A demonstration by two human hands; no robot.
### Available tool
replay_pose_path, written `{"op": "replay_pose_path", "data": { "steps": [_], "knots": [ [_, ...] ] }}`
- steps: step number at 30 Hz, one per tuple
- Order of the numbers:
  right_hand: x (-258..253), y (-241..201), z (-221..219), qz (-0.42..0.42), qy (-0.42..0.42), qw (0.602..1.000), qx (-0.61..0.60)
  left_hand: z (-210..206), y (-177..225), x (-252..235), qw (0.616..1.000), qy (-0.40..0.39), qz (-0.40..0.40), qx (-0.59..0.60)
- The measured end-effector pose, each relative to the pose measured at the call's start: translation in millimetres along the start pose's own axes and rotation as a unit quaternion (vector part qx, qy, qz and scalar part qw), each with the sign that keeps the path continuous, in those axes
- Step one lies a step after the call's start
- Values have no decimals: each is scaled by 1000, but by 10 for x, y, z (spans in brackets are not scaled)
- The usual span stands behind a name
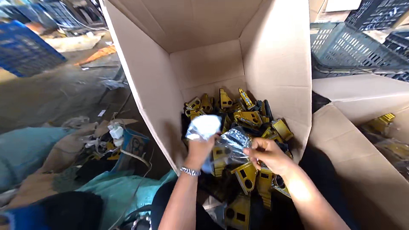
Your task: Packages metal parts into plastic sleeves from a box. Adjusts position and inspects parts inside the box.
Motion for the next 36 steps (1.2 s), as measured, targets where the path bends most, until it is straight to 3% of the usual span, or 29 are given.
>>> {"op": "replay_pose_path", "data": {
  "steps": [2, 5, 9, 14, 16, 18, 20, 21, 22, 24, 26, 27, 29, 32, 34, 36],
  "knots": [
    [-13, 8, 20, 8, 16, 998, -60, 46, 34, -3, 999, -2, 23, 22],
    [-83, -158, -145, 25, -35, 997, 65, -362, 137, 324, 960, -152, 135, 193],
    [-142, -349, -165, 29, -111, 960, 255, -327, 105, 297, 976, -92, 136, 144],
    [-223, -481, -219, 78, -61, 975, 197, -273, 126, 252, 973, -70, 132, 176],
    [-299, -461, -239, 101, -35, 978, 178, -183, 163, 226, 983, -33, 98, 149],
    [-383, -443, -166, 116, 45, 983, 135, -3, 188, 149, 996, 3, 15, 85],
    [-463, -372, -39, 97, 129, 982, 97, 232, 157, 67, 997, 44, -66, 19],
    [-491, -314, 7, 74, 150, 977, 135, 345, 155, 45, 993, 69, -95, -14],
    [-521, -244, 20, 36, 135, 962, 235, 454, 166, 30, 986, 98, -125, -51],
    [-609, -20, -126, -91, -23, 874, 477, 607, 208, 2, 975, 150, -142, -86],
    [-704, 228, -391, -156, -153, 775, 593, 630, 215, -19, 976, 181, -111, -38],
    [-751, 317, -478, -168, -166, 751, 616, 605, 206, -14, 977, 187, -101, -5],
    [-851, 401, -546, -172, -158, 733, 639, 556, 187, -14, 975, 191, -108, 21],
    [-936, 489, -525, -171, -156, 726, 648, 552, 152, 8, 975, 186, -118, -39],
    [-919, 408, -447, -148, -117, 744, 641, 557, 140, 4, 974, 184, -118, -52],
    [-786, 228, -311, -93, -15, 784, 613, 561, 155, -18, 975, 184, -118, -39]
  ]
}}
Point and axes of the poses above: each hand's wrist, its own x-axis away from the middle knuckle, its own z-axis out of the back of the hand, y = z × x, the point moved 6 cm from there along -x, towards the middle knuckle, and after that the axes turned 12 degrees about x, right-handed, at the moved point
